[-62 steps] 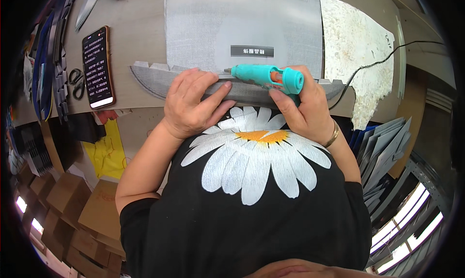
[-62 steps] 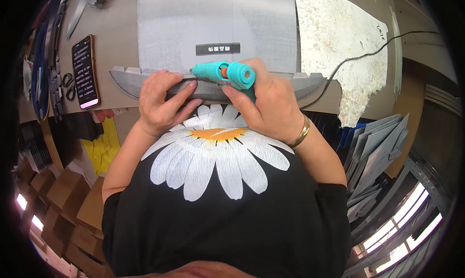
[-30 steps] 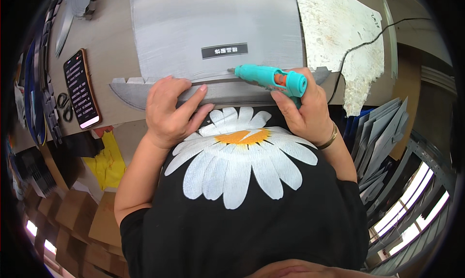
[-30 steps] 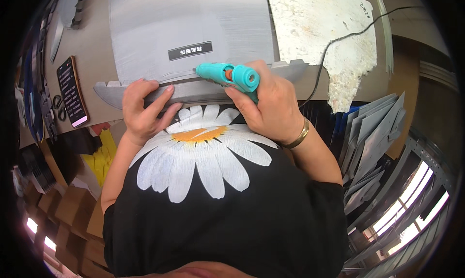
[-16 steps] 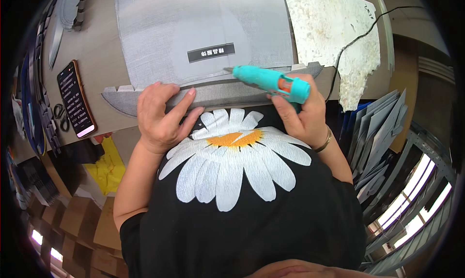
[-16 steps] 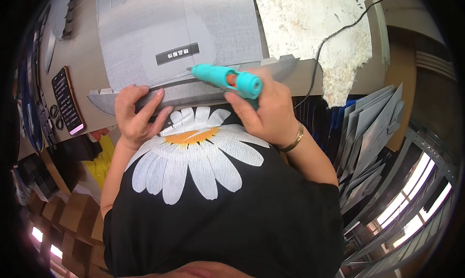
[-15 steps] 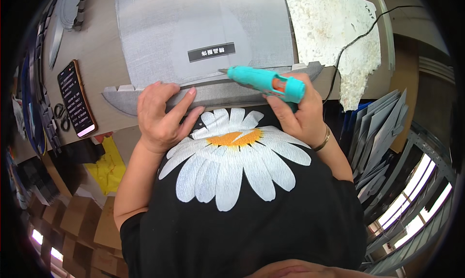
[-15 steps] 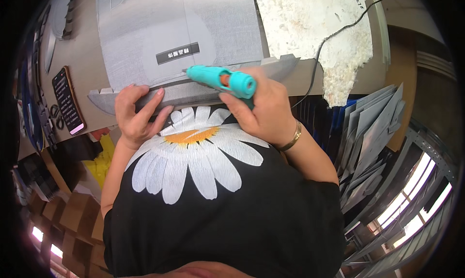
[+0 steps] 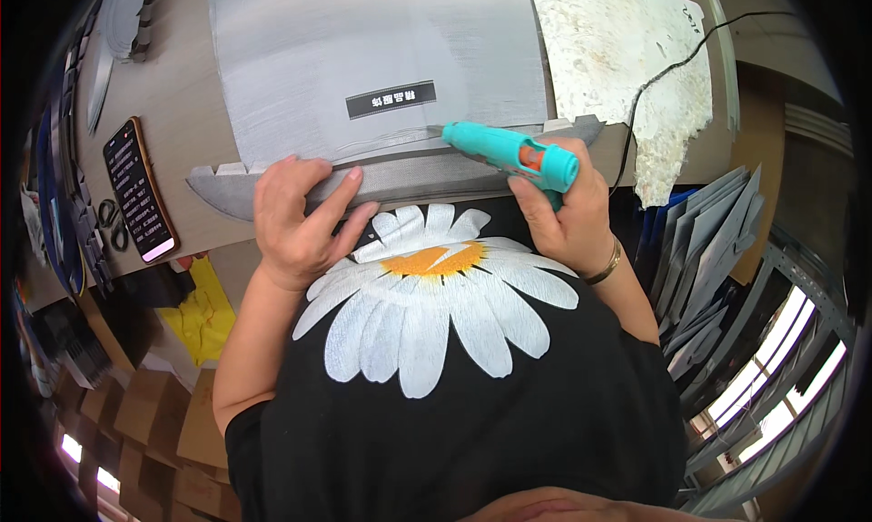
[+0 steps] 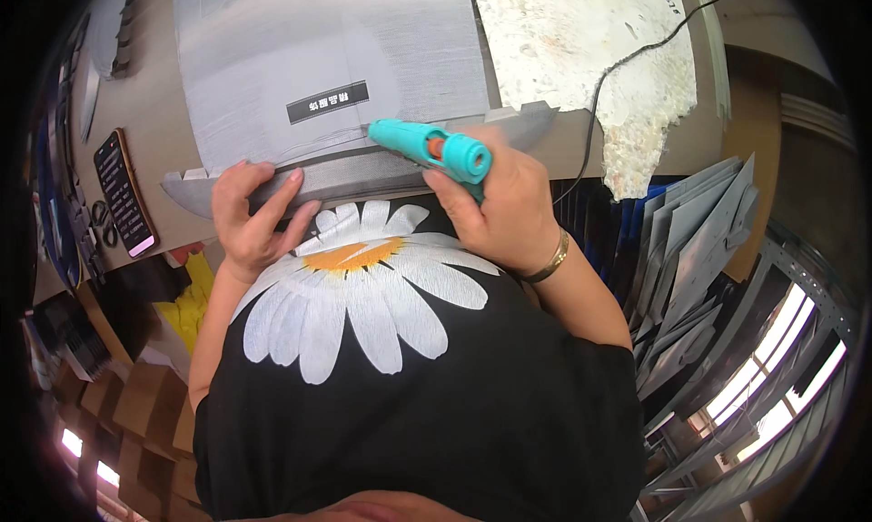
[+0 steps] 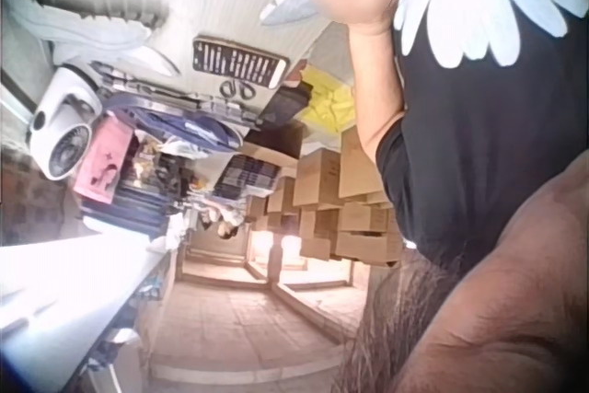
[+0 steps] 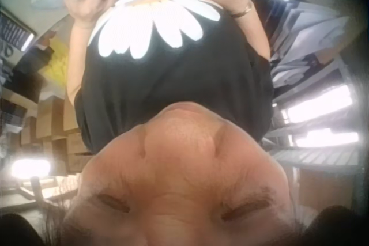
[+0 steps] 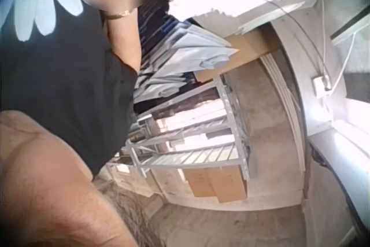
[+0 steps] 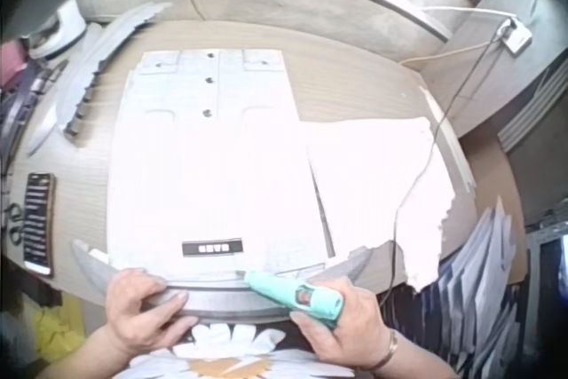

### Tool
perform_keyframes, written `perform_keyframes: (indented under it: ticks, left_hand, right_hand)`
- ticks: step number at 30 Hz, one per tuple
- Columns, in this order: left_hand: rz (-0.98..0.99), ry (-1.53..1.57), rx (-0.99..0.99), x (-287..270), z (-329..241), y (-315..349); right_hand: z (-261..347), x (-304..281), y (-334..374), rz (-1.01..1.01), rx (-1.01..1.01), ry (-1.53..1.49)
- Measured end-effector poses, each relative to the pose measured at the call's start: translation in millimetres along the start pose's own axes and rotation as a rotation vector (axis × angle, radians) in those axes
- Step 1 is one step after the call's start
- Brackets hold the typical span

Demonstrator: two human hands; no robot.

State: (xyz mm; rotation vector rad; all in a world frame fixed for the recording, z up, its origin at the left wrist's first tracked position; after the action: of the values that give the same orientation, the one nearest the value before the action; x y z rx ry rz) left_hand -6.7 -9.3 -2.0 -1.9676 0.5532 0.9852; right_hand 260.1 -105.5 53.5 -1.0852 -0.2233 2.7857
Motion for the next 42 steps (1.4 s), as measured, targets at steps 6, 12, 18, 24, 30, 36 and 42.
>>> perform_keyframes:
  ticks: [6, 12, 18, 24, 30, 36, 42]
  left_hand:
    - [0.002, 0.005, 0.001, 0, 0, -1]
    - [0.011, -0.011, 0.006, -1, -1, -2]
    - [0.028, -0.004, 0.007, -3, 0, 0]
    - [0.04, 0.002, 0.002, -3, 0, 0]
    - [0.168, -0.056, -0.048, -20, -3, -5]
    - [0.223, -0.112, -0.036, -29, -2, -2]
    - [0.08, -0.064, 0.025, -31, -5, 1]
  right_hand:
    - [-3, -14, 12, -0.049, 0.072, 0.027]
    - [-4, -15, 13, -0.056, 0.062, 0.041]
    - [-4, -12, 12, -0.07, 0.08, -0.005]
    - [0, -6, 5, -0.03, 0.097, -0.057]
    - [-23, -33, 6, -0.234, 0.449, -0.566]
    - [-77, -81, -24, -0.249, 0.529, -0.554]
    - [-128, -125, -51, -0.123, 0.707, -0.183]
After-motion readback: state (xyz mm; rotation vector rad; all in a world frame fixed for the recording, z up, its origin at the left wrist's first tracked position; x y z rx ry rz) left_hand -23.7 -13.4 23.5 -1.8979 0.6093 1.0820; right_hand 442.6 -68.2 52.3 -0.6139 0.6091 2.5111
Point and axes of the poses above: each hand's wrist, its own y-axis away from the middle knuckle, its own x-axis out of the palm, z = x × y, the point moved 2 cm from there along -y, towards the middle knuckle, and after that the axes turned 4 degrees about -y, right-handed, at the moved point
